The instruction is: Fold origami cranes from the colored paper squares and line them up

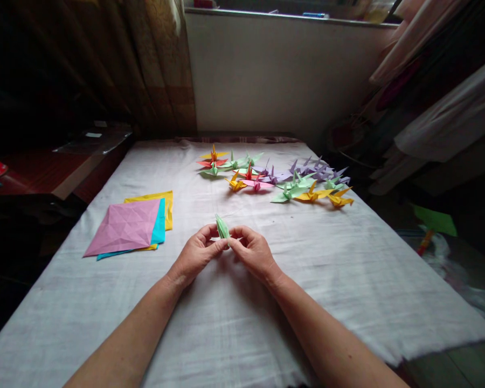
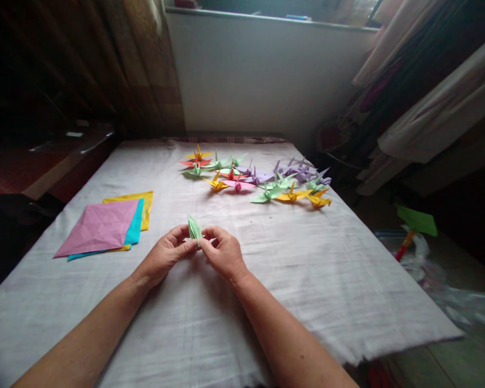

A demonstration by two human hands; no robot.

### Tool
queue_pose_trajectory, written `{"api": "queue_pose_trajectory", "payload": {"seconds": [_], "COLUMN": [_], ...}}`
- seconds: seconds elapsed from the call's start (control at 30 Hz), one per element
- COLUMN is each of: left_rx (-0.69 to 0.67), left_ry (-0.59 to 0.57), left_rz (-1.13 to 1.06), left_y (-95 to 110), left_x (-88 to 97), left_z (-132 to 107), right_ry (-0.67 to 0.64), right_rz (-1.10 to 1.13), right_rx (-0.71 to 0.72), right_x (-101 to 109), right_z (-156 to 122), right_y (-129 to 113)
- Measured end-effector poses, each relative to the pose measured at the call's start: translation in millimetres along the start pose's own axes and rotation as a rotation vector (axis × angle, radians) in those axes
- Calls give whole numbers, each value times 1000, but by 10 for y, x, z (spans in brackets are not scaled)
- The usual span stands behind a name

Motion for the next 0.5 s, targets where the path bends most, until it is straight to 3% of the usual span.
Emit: {"api": "queue_pose_trajectory", "payload": {"seconds": [0.5], "left_rx": [34], "left_ry": [-18], "left_rz": [-43], "left_y": [3], "left_x": [84], "left_z": [35], "right_ry": [-134], "right_rz": [-4], "right_rx": [142], "right_x": [68], "right_z": [15], "right_y": [-15]}}
Point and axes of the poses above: each hand's wrist, its own z-axis towards the middle knuckle, its own x-axis out of the back of the hand, y = z × x, the point moved 2 cm from there along z, towards the middle knuckle, and after that the axes turned 9 degrees about -z, right-handed, at the moved point
